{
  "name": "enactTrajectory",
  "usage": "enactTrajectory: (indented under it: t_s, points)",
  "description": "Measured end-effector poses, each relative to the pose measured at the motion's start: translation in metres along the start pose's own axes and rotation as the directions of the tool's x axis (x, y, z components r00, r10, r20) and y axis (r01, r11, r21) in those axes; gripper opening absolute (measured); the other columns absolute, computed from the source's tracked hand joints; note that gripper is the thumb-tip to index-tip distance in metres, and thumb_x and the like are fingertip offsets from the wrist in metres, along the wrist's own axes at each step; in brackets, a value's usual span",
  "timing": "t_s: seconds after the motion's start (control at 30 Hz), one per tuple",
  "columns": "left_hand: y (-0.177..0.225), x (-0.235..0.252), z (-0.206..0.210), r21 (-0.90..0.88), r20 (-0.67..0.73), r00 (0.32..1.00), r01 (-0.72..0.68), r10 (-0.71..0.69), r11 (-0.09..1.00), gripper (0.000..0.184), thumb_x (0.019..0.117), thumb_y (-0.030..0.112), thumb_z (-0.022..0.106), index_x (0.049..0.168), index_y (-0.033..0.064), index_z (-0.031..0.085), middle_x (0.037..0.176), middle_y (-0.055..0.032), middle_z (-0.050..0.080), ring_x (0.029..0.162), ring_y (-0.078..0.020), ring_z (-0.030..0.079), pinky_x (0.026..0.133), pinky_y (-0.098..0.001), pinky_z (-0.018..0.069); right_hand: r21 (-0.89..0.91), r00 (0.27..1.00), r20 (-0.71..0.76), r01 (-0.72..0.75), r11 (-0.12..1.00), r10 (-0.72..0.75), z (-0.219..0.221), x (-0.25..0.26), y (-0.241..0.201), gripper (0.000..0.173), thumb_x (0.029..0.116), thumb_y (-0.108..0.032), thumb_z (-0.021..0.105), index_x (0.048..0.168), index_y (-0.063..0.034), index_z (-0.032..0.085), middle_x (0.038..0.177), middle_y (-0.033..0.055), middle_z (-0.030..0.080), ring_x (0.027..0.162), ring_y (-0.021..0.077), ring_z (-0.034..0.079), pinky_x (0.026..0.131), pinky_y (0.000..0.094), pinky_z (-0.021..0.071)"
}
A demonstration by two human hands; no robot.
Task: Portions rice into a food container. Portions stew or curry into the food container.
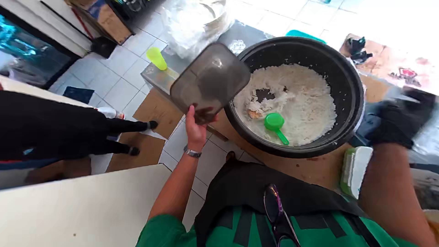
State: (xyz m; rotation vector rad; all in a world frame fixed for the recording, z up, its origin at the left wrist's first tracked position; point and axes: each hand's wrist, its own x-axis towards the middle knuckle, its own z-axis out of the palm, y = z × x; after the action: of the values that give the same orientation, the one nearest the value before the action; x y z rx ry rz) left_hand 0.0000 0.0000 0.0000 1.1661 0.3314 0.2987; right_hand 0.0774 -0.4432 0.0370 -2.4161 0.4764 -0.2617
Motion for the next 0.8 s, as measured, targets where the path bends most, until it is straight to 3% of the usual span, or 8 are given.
enactTrajectory:
  t_s: [0.07, 0.13, 0.2, 0.27, 0.33, 0.6, 0.73, 0.8]
  points:
    - [-0.001, 0.037, 0.029, 0.02, 0.074, 0.995, -0.068, 0.067, 0.997, 0.05, 0.1093, 0.035, 0.01, 0.131, 0.0034, 0.042, 0.09, -0.0089, 0.073, 0.076, -0.0223, 0.073, 0.07, -0.0399, 0.0626, -0.04, 0.906, 0.421, 0.071, 0.997, -0.048, 0.046, -0.029, -0.057, 0.055, 0.0998, -0.028, 0.066, 0.149, -0.0122, 0.048, 0.115, 0.0262, 0.066, 0.094, 0.0377, 0.067, 0.084, 0.0598, 0.0544]
    - [-0.016, 0.067, 0.055, -0.012, 0.117, 0.982, -0.149, 0.149, 0.989, 0.047, 0.109, 0.035, 0.017, 0.133, 0.0016, 0.039, 0.091, -0.0098, 0.07, 0.075, -0.0228, 0.072, 0.067, -0.0424, 0.0631, -0.301, 0.678, 0.733, 0.25, 0.92, 0.056, 0.102, -0.04, -0.079, 0.078, 0.0908, -0.038, 0.079, 0.158, -0.0279, 0.041, 0.116, 0.0274, 0.069, 0.103, 0.0471, 0.068, 0.087, 0.0702, 0.0511]
    - [-0.036, 0.082, 0.076, -0.025, 0.102, 0.965, -0.239, 0.24, 0.971, 0.041, 0.1086, 0.03, 0.024, 0.135, 0.0015, 0.037, 0.096, -0.0065, 0.065, 0.081, -0.0175, 0.069, 0.073, -0.0402, 0.0622, -0.477, 0.547, 0.813, 0.426, 0.769, 0.201, 0.144, -0.05, -0.083, 0.106, 0.0843, -0.03, 0.085, 0.165, -0.0286, 0.017, 0.122, 0.0284, 0.066, 0.112, 0.0502, 0.065, 0.09, 0.0708, 0.0505]
    - [-0.053, 0.083, 0.089, -0.003, 0.074, 0.95, -0.305, 0.304, 0.952, 0.038, 0.1083, 0.025, 0.028, 0.136, 0.0001, 0.036, 0.105, -0.004, 0.059, 0.09, -0.0104, 0.066, 0.086, -0.035, 0.0587, -0.539, 0.541, 0.801, 0.463, 0.704, 0.257, 0.16, -0.051, -0.086, 0.113, 0.0813, -0.005, 0.079, 0.166, -0.0246, 0.007, 0.125, 0.0325, 0.062, 0.113, 0.0527, 0.063, 0.088, 0.0683, 0.052]
    - [-0.065, 0.081, 0.092, 0.048, 0.049, 0.938, -0.344, 0.342, 0.938, 0.038, 0.1073, 0.023, 0.033, 0.135, -0.0026, 0.034, 0.103, -0.0022, 0.059, 0.087, -0.0068, 0.066, 0.084, -0.0325, 0.0595, -0.541, 0.568, 0.786, 0.441, 0.716, 0.243, 0.161, -0.043, -0.087, 0.102, 0.0864, 0.006, 0.07, 0.166, -0.0261, 0.014, 0.132, 0.0373, 0.055, 0.115, 0.0566, 0.06, 0.088, 0.0696, 0.0518]
    - [-0.064, 0.047, 0.074, 0.149, 0.118, 0.944, -0.323, 0.307, 0.935, 0.043, 0.1105, 0.023, 0.03, 0.141, -0.0077, 0.026, 0.097, -0.0016, 0.062, 0.083, -0.0085, 0.069, 0.08, -0.0344, 0.0627, -0.563, 0.668, 0.732, 0.482, 0.671, 0.135, 0.104, 0.051, -0.048, 0.049, 0.0836, -0.003, 0.076, 0.129, 0.0055, 0.058, 0.139, 0.0326, 0.051, 0.118, 0.0523, 0.059, 0.088, 0.0709, 0.0508]
    - [-0.093, 0.002, 0.079, 0.177, 0.112, 0.912, -0.409, 0.394, 0.895, 0.063, 0.11, 0.044, 0.034, 0.144, -0.0081, 0.024, 0.106, -0.0018, 0.065, 0.097, -0.0065, 0.068, 0.092, -0.0349, 0.0595, -0.513, 0.569, 0.8, 0.486, 0.707, 0.189, 0.091, 0.049, -0.056, 0.073, 0.0885, 0.003, 0.07, 0.153, -0.0158, 0.042, 0.126, 0.0291, 0.065, 0.113, 0.0523, 0.063, 0.09, 0.0725, 0.0481]
    - [-0.103, -0.006, 0.076, 0.312, 0.19, 0.884, -0.466, 0.426, 0.828, 0.066, 0.1093, 0.046, 0.034, 0.146, -0.0075, 0.025, 0.111, -0.0059, 0.066, 0.099, -0.0066, 0.067, 0.092, -0.032, 0.0578, -0.561, 0.591, 0.78, 0.51, 0.652, 0.208, 0.092, 0.039, -0.07, 0.066, 0.0933, -0.003, 0.065, 0.153, -0.018, 0.041, 0.126, 0.0288, 0.064, 0.111, 0.0527, 0.064, 0.087, 0.0719, 0.0485]
